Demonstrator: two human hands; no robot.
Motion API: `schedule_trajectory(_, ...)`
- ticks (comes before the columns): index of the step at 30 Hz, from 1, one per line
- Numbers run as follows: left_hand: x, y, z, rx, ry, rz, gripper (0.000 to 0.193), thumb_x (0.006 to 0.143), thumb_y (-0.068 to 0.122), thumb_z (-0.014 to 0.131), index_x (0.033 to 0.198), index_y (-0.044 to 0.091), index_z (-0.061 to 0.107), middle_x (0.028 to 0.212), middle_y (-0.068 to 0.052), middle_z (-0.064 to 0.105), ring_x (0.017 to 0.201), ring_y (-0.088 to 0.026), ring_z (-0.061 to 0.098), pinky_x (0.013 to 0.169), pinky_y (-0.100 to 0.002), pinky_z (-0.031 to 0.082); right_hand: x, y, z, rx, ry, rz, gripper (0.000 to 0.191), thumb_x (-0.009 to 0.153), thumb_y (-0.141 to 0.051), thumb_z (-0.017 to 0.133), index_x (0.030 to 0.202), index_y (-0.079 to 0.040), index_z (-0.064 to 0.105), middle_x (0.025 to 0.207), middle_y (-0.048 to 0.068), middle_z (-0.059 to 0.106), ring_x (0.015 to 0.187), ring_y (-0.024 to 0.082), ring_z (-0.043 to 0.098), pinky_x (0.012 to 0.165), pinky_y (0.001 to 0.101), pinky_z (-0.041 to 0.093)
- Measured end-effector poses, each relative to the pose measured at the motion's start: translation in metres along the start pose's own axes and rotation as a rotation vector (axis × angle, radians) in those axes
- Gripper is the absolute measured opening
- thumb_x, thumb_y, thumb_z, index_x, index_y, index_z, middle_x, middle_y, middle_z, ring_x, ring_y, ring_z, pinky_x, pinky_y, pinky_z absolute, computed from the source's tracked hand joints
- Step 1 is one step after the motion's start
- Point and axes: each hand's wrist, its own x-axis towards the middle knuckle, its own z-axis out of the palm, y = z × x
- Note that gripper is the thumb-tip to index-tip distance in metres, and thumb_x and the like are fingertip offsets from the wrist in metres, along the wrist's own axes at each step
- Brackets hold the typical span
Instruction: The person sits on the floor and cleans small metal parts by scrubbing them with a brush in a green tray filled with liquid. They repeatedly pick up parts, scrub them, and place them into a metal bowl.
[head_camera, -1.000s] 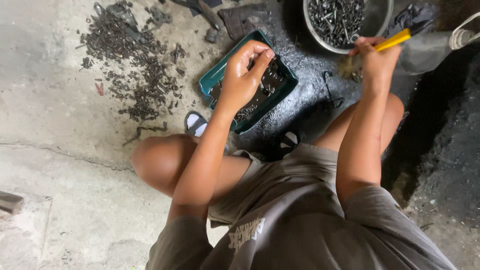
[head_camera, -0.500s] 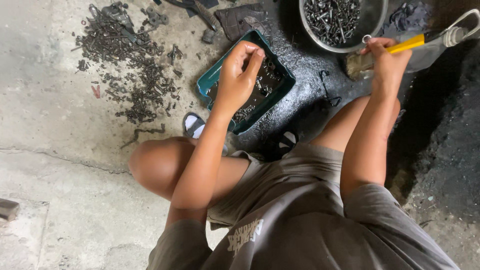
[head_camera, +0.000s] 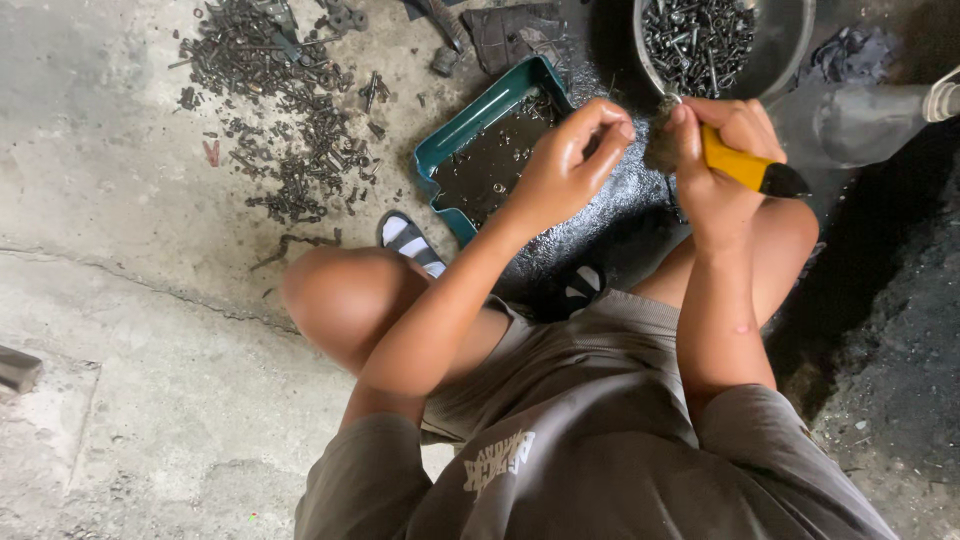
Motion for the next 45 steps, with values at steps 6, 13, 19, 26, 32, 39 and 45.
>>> schedule_trajectory(6, 0.003, 0.000, 0.014, -0.055, 0.219, 0.175, 0.013, 0.111, 0.013, 0.058, 0.117, 0.002, 0.062, 0.103, -0.002, 0.067, 0.091, -0.005, 0.058, 0.082, -0.022, 0.050, 0.007, -0.025, 0.000, -0.059, -0.003, -0.010, 0.012, 0.107, 0.005, 0.080, 0.100, 0.001, 0.071, 0.100, 0.012, 0.074, 0.084, 0.027, 0.063, 0.078, 0.0364, 0.049)
schedule_trajectory(13, 0.009, 0.006, 0.029, 0.136, 0.099, 0.131, 0.017, 0.106, 0.017, 0.063, 0.113, 0.001, 0.065, 0.093, -0.005, 0.073, 0.085, -0.007, 0.066, 0.077, -0.026, 0.056, 0.001, -0.020, 0.000, -0.113, 0.057, -0.010, 0.008, 0.108, 0.003, 0.079, 0.104, 0.000, 0.071, 0.100, 0.014, 0.074, 0.089, 0.027, 0.065, 0.082, 0.0361, 0.051)
schedule_trajectory(19, 0.025, -0.013, 0.021, 0.142, 0.120, 0.166, 0.020, 0.107, 0.021, 0.063, 0.111, 0.002, 0.067, 0.092, -0.004, 0.072, 0.082, -0.009, 0.063, 0.074, -0.026, 0.053, -0.007, 0.028, -0.009, 0.443, 0.117, 0.408, 0.009, 0.109, -0.004, 0.074, 0.106, 0.003, 0.071, 0.096, 0.009, 0.074, 0.087, 0.015, 0.071, 0.081, 0.0281, 0.055)
schedule_trajectory(26, 0.033, -0.011, -0.002, -0.356, 0.126, -0.230, 0.024, 0.101, 0.025, 0.066, 0.106, 0.002, 0.071, 0.067, 0.009, 0.045, 0.053, 0.000, 0.033, 0.044, -0.021, 0.025, -0.025, 0.102, -0.022, 0.057, 0.144, 0.423, 0.012, 0.106, -0.002, 0.079, 0.100, 0.008, 0.074, 0.084, 0.011, 0.074, 0.077, 0.017, 0.068, 0.073, 0.0283, 0.052)
schedule_trajectory(32, 0.027, 0.010, -0.021, -0.366, 0.214, -0.161, 0.022, 0.103, 0.022, 0.067, 0.107, 0.000, 0.071, 0.066, 0.007, 0.043, 0.053, -0.002, 0.032, 0.045, -0.023, 0.025, -0.030, 0.160, -0.027, 0.470, -0.054, 0.559, 0.005, 0.104, 0.007, 0.068, 0.106, 0.008, 0.072, 0.096, 0.012, 0.074, 0.083, 0.017, 0.071, 0.080, 0.0282, 0.054)
schedule_trajectory(39, 0.016, 0.020, -0.038, -0.438, 0.246, -0.255, 0.021, 0.101, 0.020, 0.068, 0.105, 0.000, 0.072, 0.064, 0.010, 0.036, 0.051, -0.001, 0.027, 0.044, -0.023, 0.019, 0.026, 0.234, -0.027, 0.369, 0.128, 0.472, 0.010, 0.102, 0.010, 0.064, 0.110, 0.009, 0.070, 0.090, 0.011, 0.073, 0.076, 0.017, 0.074, 0.070, 0.0280, 0.058)
schedule_trajectory(45, 0.015, 0.023, -0.042, -0.446, 0.244, -0.262, 0.022, 0.099, 0.021, 0.070, 0.103, 0.000, 0.074, 0.064, 0.011, 0.035, 0.052, -0.001, 0.026, 0.044, -0.023, 0.018, 0.003, 0.126, 0.006, 0.438, -0.067, 0.369, 0.008, 0.109, 0.003, 0.074, 0.115, 0.007, 0.074, 0.103, 0.011, 0.075, 0.084, 0.017, 0.073, 0.082, 0.0289, 0.059)
